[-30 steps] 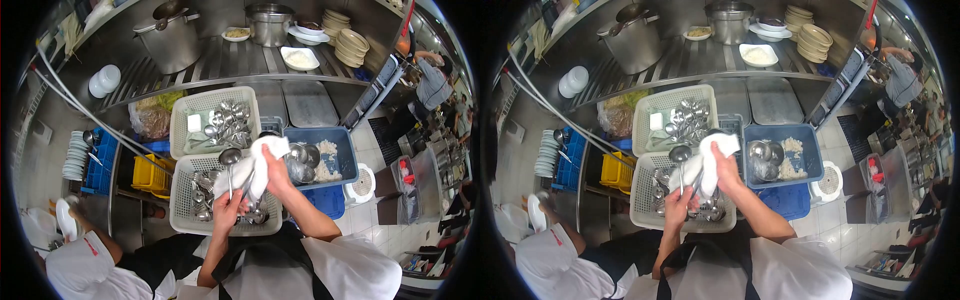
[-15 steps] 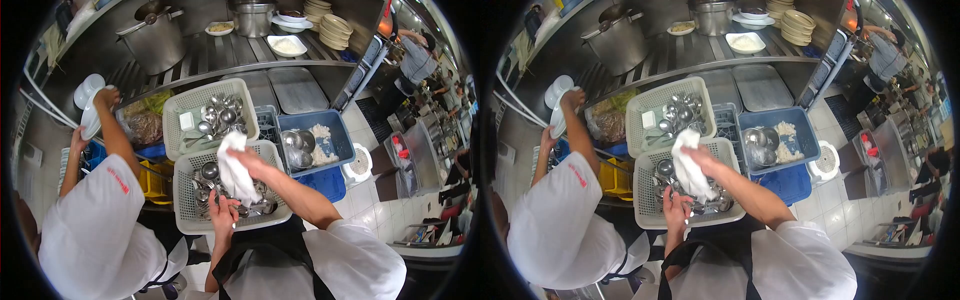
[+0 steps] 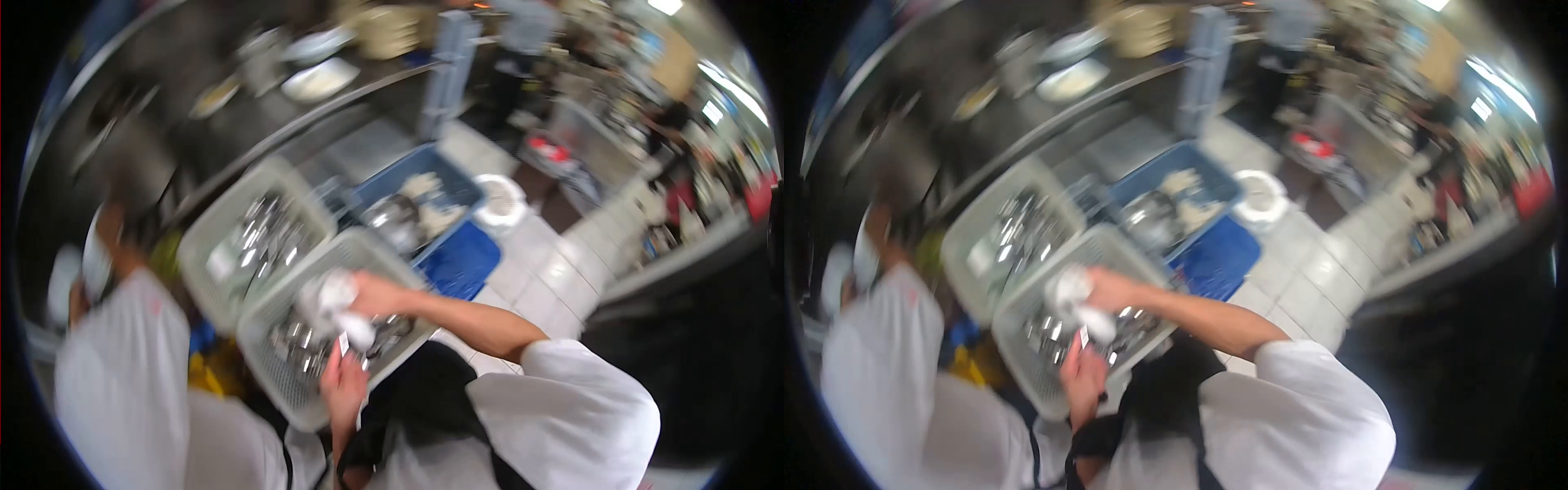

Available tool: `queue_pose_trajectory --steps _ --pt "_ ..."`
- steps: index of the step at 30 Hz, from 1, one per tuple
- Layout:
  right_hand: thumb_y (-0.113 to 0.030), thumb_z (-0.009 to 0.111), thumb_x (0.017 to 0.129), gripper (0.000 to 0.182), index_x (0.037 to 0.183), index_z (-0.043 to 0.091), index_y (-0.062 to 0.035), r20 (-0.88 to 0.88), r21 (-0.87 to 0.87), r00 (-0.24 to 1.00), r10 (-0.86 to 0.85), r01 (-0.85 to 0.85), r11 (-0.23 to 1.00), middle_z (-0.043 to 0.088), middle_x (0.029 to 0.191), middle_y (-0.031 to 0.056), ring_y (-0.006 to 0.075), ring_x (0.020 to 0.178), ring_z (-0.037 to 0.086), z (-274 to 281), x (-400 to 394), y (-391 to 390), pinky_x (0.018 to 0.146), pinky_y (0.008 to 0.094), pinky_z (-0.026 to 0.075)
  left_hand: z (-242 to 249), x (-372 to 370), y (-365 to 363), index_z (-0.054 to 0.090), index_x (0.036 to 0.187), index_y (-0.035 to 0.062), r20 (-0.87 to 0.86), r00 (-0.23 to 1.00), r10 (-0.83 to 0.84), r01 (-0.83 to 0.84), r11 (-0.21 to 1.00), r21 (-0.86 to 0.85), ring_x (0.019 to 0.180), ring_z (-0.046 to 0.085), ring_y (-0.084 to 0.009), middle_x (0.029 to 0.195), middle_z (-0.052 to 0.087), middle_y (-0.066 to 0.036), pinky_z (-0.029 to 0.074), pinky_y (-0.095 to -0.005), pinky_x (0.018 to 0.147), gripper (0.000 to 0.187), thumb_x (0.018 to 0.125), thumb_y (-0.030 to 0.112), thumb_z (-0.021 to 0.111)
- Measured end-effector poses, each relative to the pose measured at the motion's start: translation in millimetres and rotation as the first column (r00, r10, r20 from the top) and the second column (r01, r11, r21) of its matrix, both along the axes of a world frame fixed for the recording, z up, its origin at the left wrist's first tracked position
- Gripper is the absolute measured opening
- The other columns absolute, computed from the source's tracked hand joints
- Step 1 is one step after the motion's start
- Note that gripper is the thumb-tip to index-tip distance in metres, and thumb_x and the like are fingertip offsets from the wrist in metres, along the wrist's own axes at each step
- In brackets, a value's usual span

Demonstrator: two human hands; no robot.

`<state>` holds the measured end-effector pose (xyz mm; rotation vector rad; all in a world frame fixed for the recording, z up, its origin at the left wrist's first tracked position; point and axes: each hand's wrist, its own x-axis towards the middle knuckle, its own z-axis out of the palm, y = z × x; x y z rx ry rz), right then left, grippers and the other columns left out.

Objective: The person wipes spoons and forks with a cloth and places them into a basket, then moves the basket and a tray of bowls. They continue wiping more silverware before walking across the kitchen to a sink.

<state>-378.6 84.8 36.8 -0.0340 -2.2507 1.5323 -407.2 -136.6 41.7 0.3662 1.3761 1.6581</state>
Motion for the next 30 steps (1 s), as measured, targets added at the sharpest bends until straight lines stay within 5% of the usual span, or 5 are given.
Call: queue_pose_trajectory --steps 7,9,12,23,30 --pt "-0.016 0.061 0.086 0.039 0.123 0.05 -0.0067 0.021 0.787 0.997 0.08 -0.066 0.614 0.065 0.104 0.0144 0.03 0.08 0.068 44 27 10 0.07 0.0392 0.056 30 -13 -2 0.058 0.128 -0.0015 -0.935 0.24 -0.261 -0.102 0.951 -0.291 0.05 0.054 -0.0149 0.058 0.054 -0.01 0.041 -0.0349 0.048 0.035 0.097 0.011 0.051" --pt "-0.023 0.063 0.089 0.042 0.125 0.049 -0.0066 0.007 0.222 0.999 -0.045 0.042 0.974 0.064 0.109 0.0118 0.0243 0.085 0.067 43 29 6 0.072 0.0366 0.056 11 -24 -1 0.064 0.117 -0.001 -0.409 0.91 0.061 -0.131 0.981 -0.144 0.047 0.05 -0.0113 0.056 0.052 -0.005 0.037 -0.0285 0.045 0.027 0.099 0.015 0.052" --pt "-0.042 0.059 0.096 0.049 0.129 0.052 -0.0054 0.04 -0.965 0.998 0.042 0.028 0.261 0.061 0.122 0.0059 0.0163 0.106 0.06 44 36 -26 0.086 0.0338 0.052 37 -17 7 0.064 0.101 -0.0038 -0.658 0.743 -0.12 -0.133 0.938 -0.321 0.062 0.059 -0.0236 0.07 0.064 -0.009 0.049 -0.0392 0.061 0.027 0.098 0.022 0.055" --pt "-0.024 0.062 0.096 0.027 0.116 0.06 -0.0063 0.087 -0.989 0.953 -0.291 0.117 0.088 0.066 0.105 0.0048 0.0141 0.088 0.063 19 13 2 0.08 0.0311 0.052 20 -3 21 0.063 0.1 -0.0028 -0.333 0.933 -0.139 0.094 0.985 -0.146 0.05 0.059 -0.0149 0.063 0.061 -0.008 0.046 -0.0294 0.046 0.023 0.099 0.017 0.051" --pt "-0.017 0.07 0.089 0.031 0.115 0.061 -0.0022 0.129 -0.991 0.842 0.523 0.086 0.105 0.068 0.104 0.0099 0.0227 0.09 0.068 1 36 -40 0.078 0.0382 0.056 13 -1 2 0.062 0.102 -0.0019 -0.324 0.938 -0.126 0.013 0.944 -0.33 0.061 0.067 -0.0147 0.077 0.067 -0.008 0.052 -0.0289 0.054 0.022 0.099 0.018 0.054"
